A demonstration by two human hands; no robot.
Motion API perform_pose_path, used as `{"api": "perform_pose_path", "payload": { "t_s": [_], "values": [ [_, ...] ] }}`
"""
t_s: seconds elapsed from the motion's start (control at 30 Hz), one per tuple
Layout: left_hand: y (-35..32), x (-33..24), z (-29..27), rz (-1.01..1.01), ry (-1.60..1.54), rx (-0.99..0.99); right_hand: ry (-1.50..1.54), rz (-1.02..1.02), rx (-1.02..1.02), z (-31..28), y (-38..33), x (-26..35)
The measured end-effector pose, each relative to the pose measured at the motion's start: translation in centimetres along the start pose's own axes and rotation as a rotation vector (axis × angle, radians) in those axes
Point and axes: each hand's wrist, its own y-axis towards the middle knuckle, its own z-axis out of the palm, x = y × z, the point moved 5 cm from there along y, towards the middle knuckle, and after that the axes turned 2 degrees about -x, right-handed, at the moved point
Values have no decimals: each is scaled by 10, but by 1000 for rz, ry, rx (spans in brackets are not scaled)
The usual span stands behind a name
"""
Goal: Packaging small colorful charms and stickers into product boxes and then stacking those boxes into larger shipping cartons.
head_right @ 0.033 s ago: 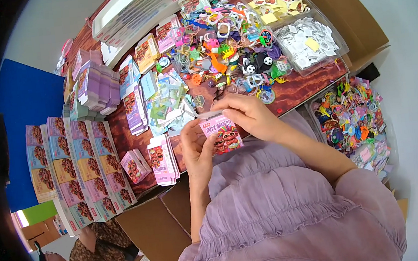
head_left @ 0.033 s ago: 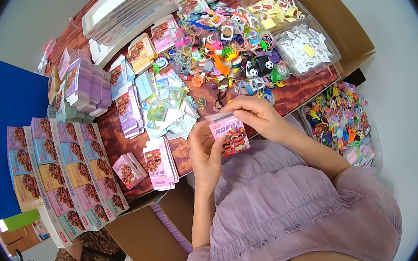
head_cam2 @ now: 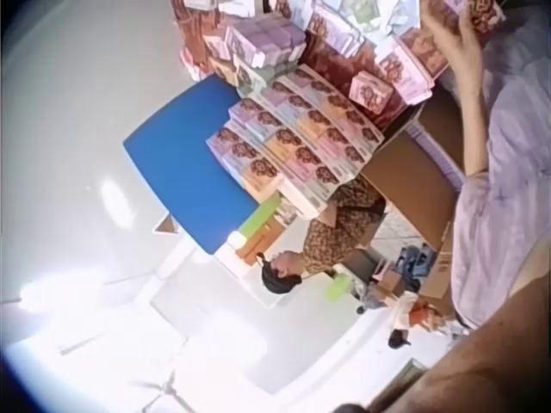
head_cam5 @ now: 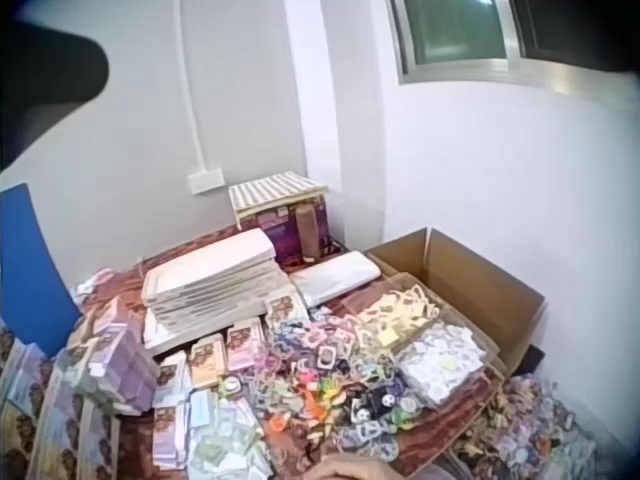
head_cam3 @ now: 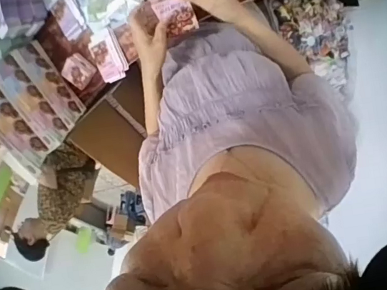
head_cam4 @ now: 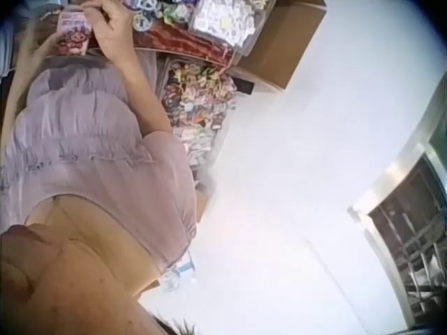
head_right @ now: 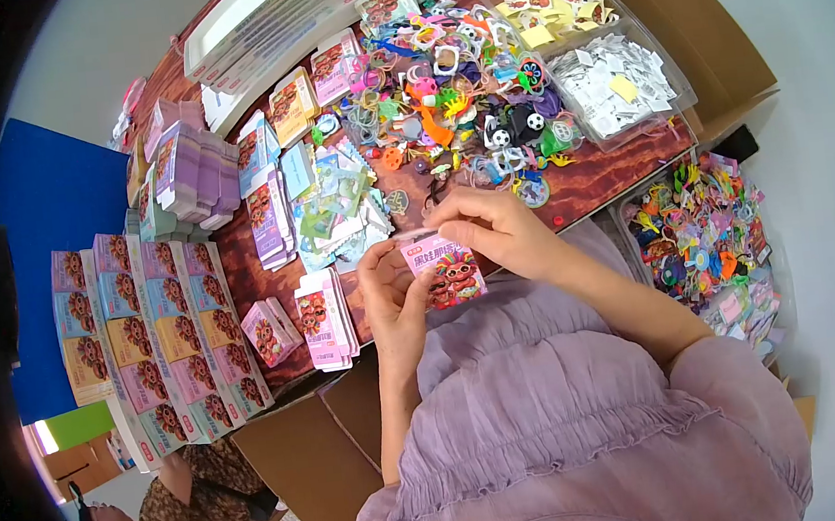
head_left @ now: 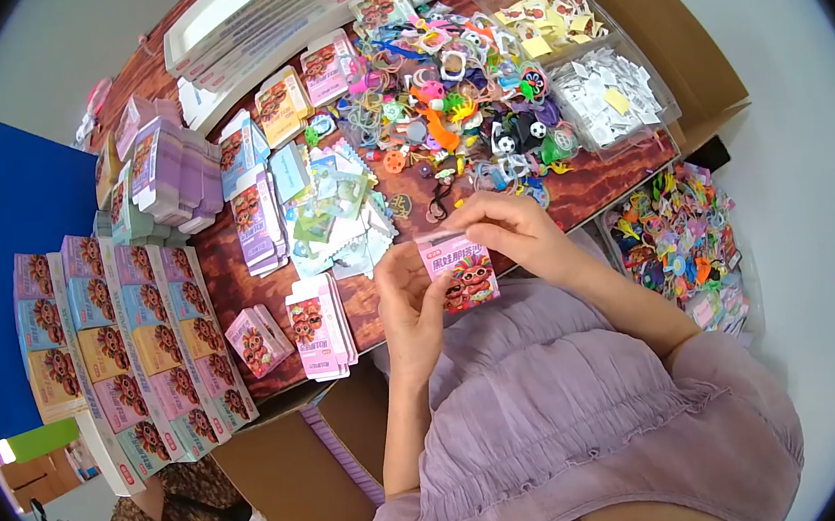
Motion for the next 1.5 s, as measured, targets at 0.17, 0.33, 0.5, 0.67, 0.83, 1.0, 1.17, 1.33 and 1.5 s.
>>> {"api": "perform_pose_path", "payload": {
  "t_s": [0.17, 0.33, 0.5, 0.67, 0.83, 1.0, 1.17, 1.33, 1.5],
  "values": [
    [-1, 2, 5, 39, 128, 12, 128, 165, 5, 5, -4, -17],
    [-2, -5, 7, -21, 64, 36, 192, 269, -92, 0, -1, -19],
    [-3, -7, 6, -59, 19, 56, 100, 357, -54, -4, 3, -17],
    [-6, -1, 6, -53, 53, 108, 35, 428, 44, -10, 7, -19],
    [-6, 7, 3, -52, 19, 93, -223, 177, 119, -3, 4, -7],
    [-10, 3, 1, -72, -21, -10, -206, 28, 188, -5, -1, 4],
    [-12, 6, -5, 11, 273, 152, -216, 56, 264, 1, -5, 7],
    [-28, -22, -95, 145, 791, -394, 64, 292, 93, 21, -8, 0],
    [-55, -51, -236, 190, 638, -866, -327, 52, 214, 66, 11, -13]
  ]
}}
